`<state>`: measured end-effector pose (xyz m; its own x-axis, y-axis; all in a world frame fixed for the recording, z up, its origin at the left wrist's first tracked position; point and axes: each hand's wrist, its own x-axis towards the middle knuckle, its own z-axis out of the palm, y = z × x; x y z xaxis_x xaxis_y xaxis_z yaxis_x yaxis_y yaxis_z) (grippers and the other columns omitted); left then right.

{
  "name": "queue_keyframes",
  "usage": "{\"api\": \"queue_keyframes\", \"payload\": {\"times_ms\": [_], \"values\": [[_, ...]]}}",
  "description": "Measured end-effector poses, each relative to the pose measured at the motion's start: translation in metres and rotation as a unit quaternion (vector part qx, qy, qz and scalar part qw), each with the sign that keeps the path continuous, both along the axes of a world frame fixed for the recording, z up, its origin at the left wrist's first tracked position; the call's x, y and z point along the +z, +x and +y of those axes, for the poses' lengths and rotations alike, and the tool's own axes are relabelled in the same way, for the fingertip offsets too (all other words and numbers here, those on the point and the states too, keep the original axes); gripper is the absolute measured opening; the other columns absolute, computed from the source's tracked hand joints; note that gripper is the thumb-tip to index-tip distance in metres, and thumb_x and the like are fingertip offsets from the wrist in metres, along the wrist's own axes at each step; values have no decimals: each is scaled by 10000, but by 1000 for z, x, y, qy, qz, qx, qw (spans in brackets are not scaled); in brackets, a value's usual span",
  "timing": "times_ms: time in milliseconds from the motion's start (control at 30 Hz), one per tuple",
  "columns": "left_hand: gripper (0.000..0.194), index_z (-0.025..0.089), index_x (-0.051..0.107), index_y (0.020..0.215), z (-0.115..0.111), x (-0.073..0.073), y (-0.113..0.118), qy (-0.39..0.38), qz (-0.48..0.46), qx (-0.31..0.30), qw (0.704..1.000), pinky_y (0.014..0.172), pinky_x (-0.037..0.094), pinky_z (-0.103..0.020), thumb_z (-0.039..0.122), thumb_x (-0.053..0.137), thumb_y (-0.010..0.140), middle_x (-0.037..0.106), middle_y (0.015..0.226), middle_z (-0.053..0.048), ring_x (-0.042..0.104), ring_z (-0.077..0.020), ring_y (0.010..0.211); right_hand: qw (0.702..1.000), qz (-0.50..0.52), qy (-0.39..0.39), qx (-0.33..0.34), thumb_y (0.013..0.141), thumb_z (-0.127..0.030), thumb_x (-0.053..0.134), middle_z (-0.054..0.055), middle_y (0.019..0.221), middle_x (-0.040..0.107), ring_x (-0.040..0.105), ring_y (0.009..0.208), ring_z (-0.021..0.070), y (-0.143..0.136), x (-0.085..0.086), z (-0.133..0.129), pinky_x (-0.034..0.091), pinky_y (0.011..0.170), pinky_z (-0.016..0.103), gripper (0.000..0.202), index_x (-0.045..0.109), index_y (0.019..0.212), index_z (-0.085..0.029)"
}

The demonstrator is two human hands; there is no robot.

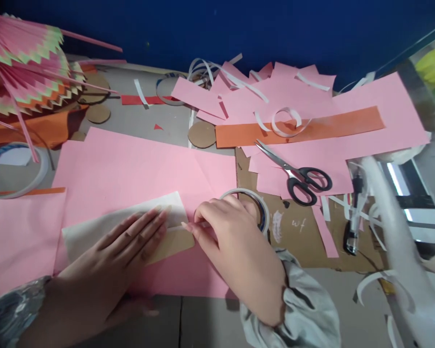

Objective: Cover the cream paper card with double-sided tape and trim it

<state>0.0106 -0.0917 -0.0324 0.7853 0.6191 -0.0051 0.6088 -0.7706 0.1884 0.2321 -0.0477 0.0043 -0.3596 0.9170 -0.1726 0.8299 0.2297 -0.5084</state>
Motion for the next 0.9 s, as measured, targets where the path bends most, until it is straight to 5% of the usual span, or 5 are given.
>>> {"api": "queue_keyframes", "payload": {"times_ms": [167, 400, 900], "values": [[908, -23, 290, 1395, 0, 1, 1, 4, -14, 5, 1000, 1102, 106, -445, 680, 347, 824, 292, 1473, -221, 190, -346, 1373, 1000, -7, 3, -18, 836, -251, 575, -30, 620, 517, 455, 682, 180, -3, 0, -1, 307, 668, 328, 185, 496, 672, -220], [969, -13, 104, 1450, 0, 1, 1, -16, -22, 12, 1000, 1105, 100, -437, 671, 369, 817, 275, 1483, -214, 141, -332, 1387, 997, -65, 26, -18, 847, -250, 579, -15, 671, 582, 487, 736, 210, -10, -3, -4, 317, 710, 371, 173, 489, 701, -228], [949, 27, 142, 1452, 0, -1, 0, -19, -21, 12, 1000, 1116, 89, -432, 696, 347, 811, 245, 1502, -189, 123, -315, 1399, 996, -66, 55, 19, 907, -238, 499, -4, 729, 572, 467, 713, 192, -9, -4, -5, 338, 684, 338, 177, 463, 737, -208]]}}
